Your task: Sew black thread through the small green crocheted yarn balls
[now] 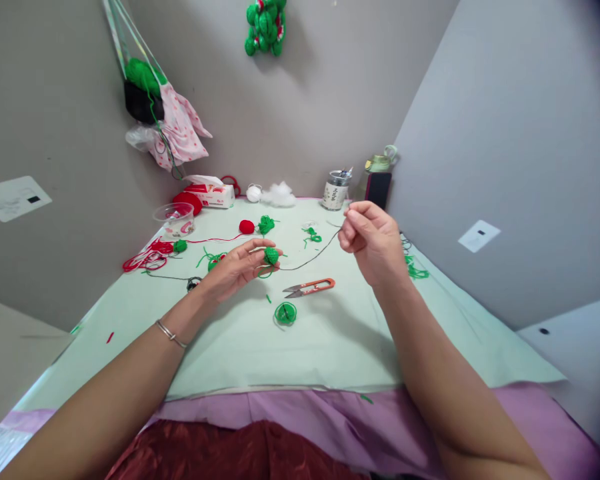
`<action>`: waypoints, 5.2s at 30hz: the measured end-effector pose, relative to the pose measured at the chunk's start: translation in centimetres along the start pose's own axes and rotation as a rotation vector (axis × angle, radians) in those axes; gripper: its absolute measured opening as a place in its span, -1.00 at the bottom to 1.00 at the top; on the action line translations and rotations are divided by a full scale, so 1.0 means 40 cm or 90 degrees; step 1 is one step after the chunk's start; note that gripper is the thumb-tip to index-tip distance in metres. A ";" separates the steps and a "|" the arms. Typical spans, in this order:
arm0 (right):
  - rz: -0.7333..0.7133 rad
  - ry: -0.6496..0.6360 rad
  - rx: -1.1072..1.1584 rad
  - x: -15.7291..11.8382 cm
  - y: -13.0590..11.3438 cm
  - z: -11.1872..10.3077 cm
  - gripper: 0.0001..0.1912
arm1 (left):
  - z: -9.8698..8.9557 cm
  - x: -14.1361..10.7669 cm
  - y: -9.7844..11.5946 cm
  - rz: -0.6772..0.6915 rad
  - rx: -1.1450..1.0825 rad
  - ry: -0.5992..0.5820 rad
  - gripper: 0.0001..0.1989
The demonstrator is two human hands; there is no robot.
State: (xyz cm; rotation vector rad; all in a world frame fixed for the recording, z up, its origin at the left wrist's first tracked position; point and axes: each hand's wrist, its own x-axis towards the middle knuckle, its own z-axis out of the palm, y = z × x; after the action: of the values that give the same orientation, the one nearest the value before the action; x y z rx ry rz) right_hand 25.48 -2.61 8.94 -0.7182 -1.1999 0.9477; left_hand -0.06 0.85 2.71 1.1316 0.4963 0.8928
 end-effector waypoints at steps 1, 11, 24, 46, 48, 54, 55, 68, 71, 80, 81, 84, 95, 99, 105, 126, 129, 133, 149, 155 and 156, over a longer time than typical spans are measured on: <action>0.003 -0.019 -0.010 -0.004 0.005 0.004 -0.74 | -0.001 -0.001 0.002 -0.003 -0.005 -0.007 -0.71; -0.122 -0.172 -0.295 -0.047 0.041 0.045 -0.90 | 0.007 -0.003 0.003 0.009 0.009 -0.008 -0.71; -0.357 -0.234 -0.603 -0.065 0.091 0.052 -0.83 | 0.008 0.004 -0.015 0.064 0.156 0.102 -0.69; -0.332 -0.268 -0.626 -0.068 0.092 0.052 -0.81 | 0.011 0.005 -0.015 0.111 0.237 0.128 -0.67; -0.332 -0.270 -0.628 -0.067 0.094 0.052 -0.81 | 0.014 0.005 -0.015 0.111 0.238 0.133 -0.66; -0.336 -0.279 -0.638 -0.068 0.105 0.051 -0.81 | 0.022 0.003 -0.014 0.131 0.261 0.152 -0.68; -0.335 -0.282 -0.638 -0.068 0.106 0.052 -0.81 | 0.022 0.003 -0.014 0.135 0.269 0.156 -0.68; -0.157 -0.257 -0.476 -0.065 0.114 0.064 -0.87 | 0.013 0.006 -0.026 0.139 0.212 0.118 -0.69; -0.147 -0.249 -0.458 -0.064 0.120 0.064 -0.88 | 0.016 0.005 -0.026 0.131 0.205 0.121 -0.70; -0.115 -0.181 -0.484 -0.067 0.137 0.072 -0.91 | 0.035 0.001 -0.032 0.123 0.229 0.130 -0.67; -0.099 -0.172 -0.479 -0.068 0.140 0.074 -0.92 | 0.037 0.001 -0.034 0.125 0.233 0.138 -0.67; -0.064 -0.169 -0.457 -0.074 0.147 0.080 -0.93 | 0.039 0.004 -0.040 0.126 0.253 0.164 -0.66; -0.224 -0.270 -0.825 -0.100 0.149 0.096 -0.81 | 0.047 0.003 -0.067 0.203 0.419 0.155 -0.83; -0.296 -0.233 -0.684 -0.109 0.121 0.115 -0.80 | 0.047 0.003 -0.069 0.225 0.506 0.132 -0.90; 0.006 -0.239 -0.205 -0.087 0.068 0.108 -0.77 | 0.025 0.008 -0.077 0.217 0.557 0.141 -0.88; -0.113 0.062 -0.021 -0.003 -0.014 0.003 -0.75 | -0.002 0.012 -0.033 0.084 0.298 0.118 -0.56; -0.124 0.090 0.002 0.008 -0.030 -0.010 -0.82 | -0.008 0.011 -0.030 0.068 0.356 0.105 -0.50; -0.080 0.005 0.041 -0.005 -0.054 -0.005 -0.79 | -0.011 0.011 -0.038 0.082 0.409 0.120 -0.53; 0.333 -0.727 0.216 -0.084 0.006 0.005 -0.82 | 0.013 0.004 -0.022 0.137 0.277 0.182 -0.52; 0.247 -0.612 0.063 -0.079 0.015 0.048 -0.87 | 0.014 0.003 -0.032 0.247 0.376 0.231 -0.65; 0.228 -0.591 0.053 -0.078 0.019 0.053 -0.88 | 0.013 0.003 -0.034 0.264 0.407 0.236 -0.67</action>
State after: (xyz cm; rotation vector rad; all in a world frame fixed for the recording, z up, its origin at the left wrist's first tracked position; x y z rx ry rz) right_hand 23.00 -5.14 7.42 -0.4192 -1.8458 1.7229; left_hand 0.86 0.46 1.64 1.6968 0.9141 1.3708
